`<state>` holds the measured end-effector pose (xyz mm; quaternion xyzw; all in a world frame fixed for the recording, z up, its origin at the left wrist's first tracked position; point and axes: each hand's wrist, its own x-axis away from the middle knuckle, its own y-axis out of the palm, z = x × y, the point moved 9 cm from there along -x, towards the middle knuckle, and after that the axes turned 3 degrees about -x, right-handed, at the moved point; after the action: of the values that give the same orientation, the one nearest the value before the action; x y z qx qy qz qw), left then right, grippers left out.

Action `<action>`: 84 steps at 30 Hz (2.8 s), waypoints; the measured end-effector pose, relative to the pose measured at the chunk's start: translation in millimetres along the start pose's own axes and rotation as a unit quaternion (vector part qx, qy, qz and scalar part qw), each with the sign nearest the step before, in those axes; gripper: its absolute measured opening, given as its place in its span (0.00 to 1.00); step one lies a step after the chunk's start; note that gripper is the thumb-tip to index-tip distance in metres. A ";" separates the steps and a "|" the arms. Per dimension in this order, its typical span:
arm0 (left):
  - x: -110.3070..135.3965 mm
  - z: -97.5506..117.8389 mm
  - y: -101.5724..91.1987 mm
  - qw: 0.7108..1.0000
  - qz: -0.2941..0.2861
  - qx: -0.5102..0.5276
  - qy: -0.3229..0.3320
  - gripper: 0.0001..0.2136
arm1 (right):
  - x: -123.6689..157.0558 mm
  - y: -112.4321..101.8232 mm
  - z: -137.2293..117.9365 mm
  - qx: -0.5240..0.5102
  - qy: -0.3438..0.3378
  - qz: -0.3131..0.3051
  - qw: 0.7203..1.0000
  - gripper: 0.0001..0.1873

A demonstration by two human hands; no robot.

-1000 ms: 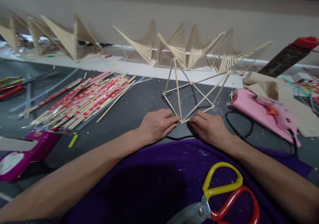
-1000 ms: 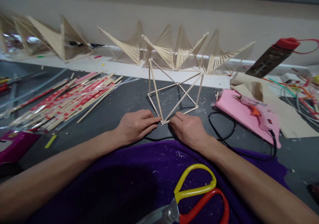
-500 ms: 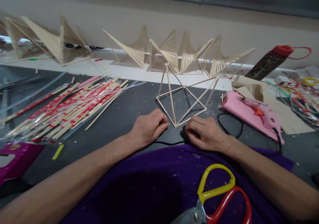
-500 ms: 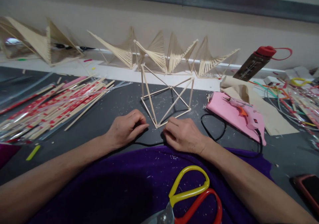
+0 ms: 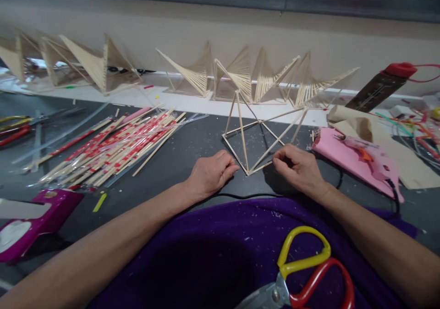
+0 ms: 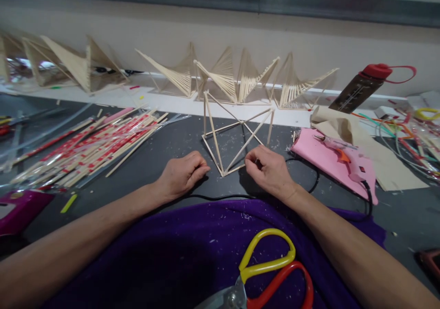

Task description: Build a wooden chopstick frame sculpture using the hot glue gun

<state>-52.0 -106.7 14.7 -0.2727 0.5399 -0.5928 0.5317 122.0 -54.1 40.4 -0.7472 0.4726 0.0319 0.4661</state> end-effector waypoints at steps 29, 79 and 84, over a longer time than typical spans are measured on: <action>4.0 15.8 -1.7 0.996 0.052 -0.010 0.070 0.12 | 25.3 71.6 -52.7 0.258 -0.144 -0.243 0.924 0.11; 3.6 12.3 -3.6 0.996 0.068 -0.028 0.058 0.14 | 12.9 29.6 -13.6 0.344 -0.144 -0.103 0.922 0.17; 1.3 10.4 -7.9 0.994 0.053 0.087 0.032 0.12 | 12.5 34.6 -19.9 0.324 -0.139 -0.095 0.931 0.12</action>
<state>-45.7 -112.7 24.5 -0.1772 0.5164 -0.6168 0.5670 95.6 -81.1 22.4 -0.5852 0.3148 -0.0639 0.7445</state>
